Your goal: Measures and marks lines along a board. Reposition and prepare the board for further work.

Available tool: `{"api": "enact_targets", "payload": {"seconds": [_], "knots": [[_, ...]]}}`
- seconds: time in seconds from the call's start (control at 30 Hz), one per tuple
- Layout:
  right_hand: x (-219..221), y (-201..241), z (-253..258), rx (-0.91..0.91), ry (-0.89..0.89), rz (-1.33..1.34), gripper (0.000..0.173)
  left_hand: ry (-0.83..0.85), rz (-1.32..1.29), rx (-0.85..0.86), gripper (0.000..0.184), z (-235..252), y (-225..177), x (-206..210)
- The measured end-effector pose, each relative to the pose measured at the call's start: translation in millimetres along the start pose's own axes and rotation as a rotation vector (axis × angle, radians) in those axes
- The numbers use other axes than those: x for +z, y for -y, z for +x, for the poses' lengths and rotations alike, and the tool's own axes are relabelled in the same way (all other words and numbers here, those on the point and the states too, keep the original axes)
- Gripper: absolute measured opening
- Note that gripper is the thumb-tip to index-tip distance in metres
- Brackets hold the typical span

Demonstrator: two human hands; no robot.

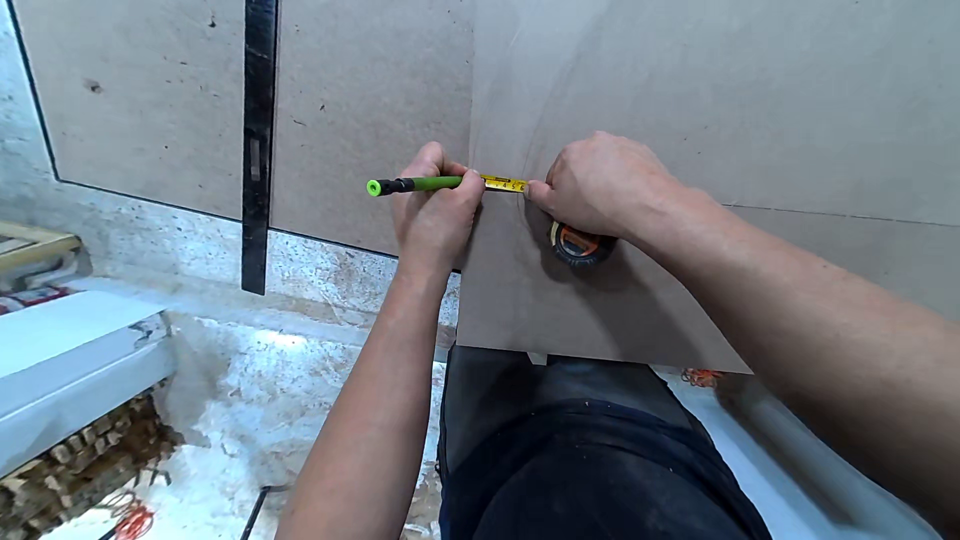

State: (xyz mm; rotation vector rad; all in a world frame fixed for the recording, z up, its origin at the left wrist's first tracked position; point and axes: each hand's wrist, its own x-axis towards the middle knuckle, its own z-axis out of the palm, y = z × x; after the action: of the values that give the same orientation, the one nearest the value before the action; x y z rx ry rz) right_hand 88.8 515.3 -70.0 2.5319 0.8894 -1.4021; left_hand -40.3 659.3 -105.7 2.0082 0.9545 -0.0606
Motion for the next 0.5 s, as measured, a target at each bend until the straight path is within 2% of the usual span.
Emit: {"api": "enact_targets", "payload": {"seconds": [0.5], "knots": [[0.0, -2.7, 2.9, -0.090, -0.007, -0.096, 0.058, -0.067, -0.039, -0.009, 0.016, -17.6, 7.7, 5.1]]}}
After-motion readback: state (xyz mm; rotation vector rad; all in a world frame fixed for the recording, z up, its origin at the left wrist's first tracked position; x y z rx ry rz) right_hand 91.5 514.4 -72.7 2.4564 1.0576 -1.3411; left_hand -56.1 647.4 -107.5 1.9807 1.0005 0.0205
